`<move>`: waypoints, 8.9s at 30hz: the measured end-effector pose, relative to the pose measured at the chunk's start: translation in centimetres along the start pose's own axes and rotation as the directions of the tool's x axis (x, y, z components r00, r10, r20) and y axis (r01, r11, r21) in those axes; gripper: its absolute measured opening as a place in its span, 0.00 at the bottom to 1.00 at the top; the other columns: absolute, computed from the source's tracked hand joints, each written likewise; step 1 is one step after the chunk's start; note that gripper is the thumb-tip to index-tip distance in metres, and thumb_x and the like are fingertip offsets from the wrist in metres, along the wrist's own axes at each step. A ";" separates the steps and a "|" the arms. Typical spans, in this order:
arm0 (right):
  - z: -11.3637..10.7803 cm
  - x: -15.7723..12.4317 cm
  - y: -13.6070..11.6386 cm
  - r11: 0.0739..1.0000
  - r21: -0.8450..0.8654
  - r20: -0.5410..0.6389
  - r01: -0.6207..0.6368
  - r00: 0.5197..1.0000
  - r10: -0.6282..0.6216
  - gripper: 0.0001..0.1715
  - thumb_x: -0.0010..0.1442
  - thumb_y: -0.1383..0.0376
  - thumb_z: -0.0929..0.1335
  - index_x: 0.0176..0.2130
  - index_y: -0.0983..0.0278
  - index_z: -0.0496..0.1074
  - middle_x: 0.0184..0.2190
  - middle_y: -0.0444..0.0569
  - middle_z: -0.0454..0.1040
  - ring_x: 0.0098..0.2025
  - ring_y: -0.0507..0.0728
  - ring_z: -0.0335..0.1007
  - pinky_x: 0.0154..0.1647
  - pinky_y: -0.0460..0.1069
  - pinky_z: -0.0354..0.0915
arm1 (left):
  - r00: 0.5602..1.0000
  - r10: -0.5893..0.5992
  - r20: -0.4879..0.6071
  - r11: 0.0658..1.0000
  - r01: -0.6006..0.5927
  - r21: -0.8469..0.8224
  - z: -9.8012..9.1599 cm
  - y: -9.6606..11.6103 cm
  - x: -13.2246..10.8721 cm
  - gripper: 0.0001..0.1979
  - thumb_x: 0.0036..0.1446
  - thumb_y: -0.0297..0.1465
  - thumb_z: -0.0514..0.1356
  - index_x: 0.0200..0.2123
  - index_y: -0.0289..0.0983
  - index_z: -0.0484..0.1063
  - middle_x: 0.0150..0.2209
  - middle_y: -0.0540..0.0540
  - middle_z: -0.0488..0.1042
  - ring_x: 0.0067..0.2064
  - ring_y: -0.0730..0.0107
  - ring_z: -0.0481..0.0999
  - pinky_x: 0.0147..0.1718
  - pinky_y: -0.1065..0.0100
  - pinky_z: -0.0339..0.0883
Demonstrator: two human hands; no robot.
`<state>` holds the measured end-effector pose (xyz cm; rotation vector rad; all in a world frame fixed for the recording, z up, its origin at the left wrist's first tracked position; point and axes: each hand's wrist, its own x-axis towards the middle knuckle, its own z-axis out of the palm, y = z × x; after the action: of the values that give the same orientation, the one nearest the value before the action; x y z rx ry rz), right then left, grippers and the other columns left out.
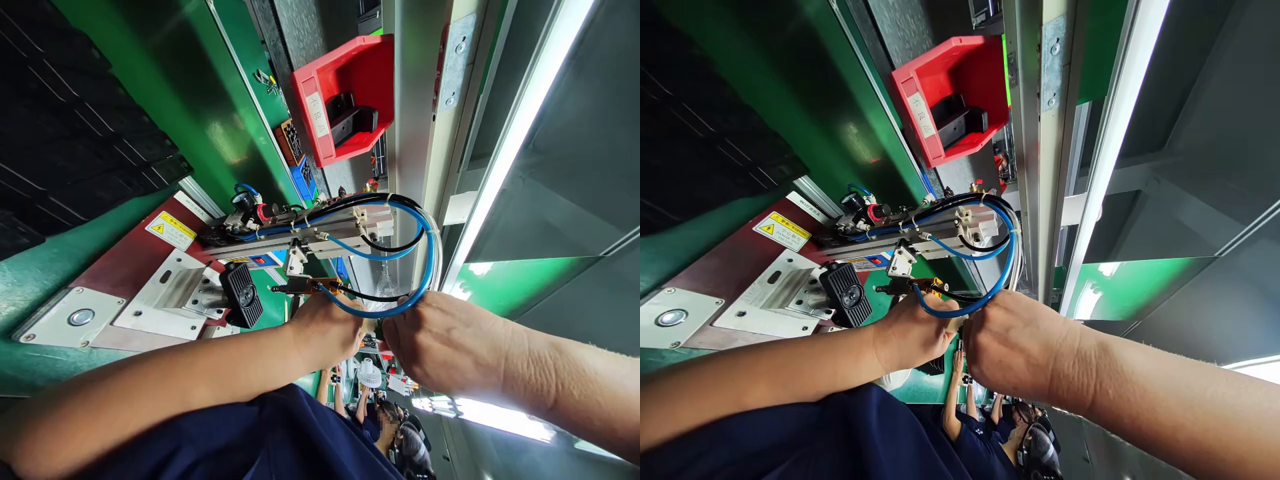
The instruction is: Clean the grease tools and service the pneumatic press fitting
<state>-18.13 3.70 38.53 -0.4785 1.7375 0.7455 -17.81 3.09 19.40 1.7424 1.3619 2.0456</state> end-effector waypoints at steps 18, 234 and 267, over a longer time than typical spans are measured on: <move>-0.7 0.1 0.3 0.995 0.080 0.119 -0.061 0.992 0.051 0.11 0.53 0.75 0.66 0.23 0.65 0.73 0.19 0.47 0.72 0.20 0.51 0.59 0.23 0.51 0.43 | 0.999 -0.034 0.039 0.999 0.034 0.014 -0.1 0.2 0.0 0.10 0.51 0.22 0.51 0.30 0.37 0.72 0.31 0.45 0.76 0.35 0.64 0.76 0.30 0.65 0.64; 10.7 1.1 -3.1 0.680 0.637 -0.766 0.364 0.200 0.611 0.06 0.57 0.76 0.63 0.32 0.66 0.65 0.51 0.61 0.64 0.59 0.61 0.57 0.59 0.56 0.60 | 0.928 -0.264 0.264 0.960 0.227 0.165 -3.8 1.2 -1.9 0.15 0.60 0.38 0.54 0.47 0.38 0.72 0.42 0.43 0.77 0.45 0.59 0.76 0.50 0.58 0.67; 16.0 11.2 -16.5 -0.116 -0.045 0.356 0.992 0.125 0.926 0.15 0.54 0.57 0.71 0.41 0.61 0.76 0.59 0.54 0.65 0.63 0.64 0.56 0.54 0.59 0.66 | 0.980 -0.191 0.052 0.919 0.160 0.361 -6.7 -0.3 -8.8 0.20 0.56 0.35 0.61 0.51 0.36 0.65 0.46 0.40 0.74 0.46 0.60 0.76 0.47 0.59 0.71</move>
<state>0.65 3.62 21.12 -0.8045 -1.2930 1.6144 -20.69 -5.69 13.29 1.7321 1.8792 1.6891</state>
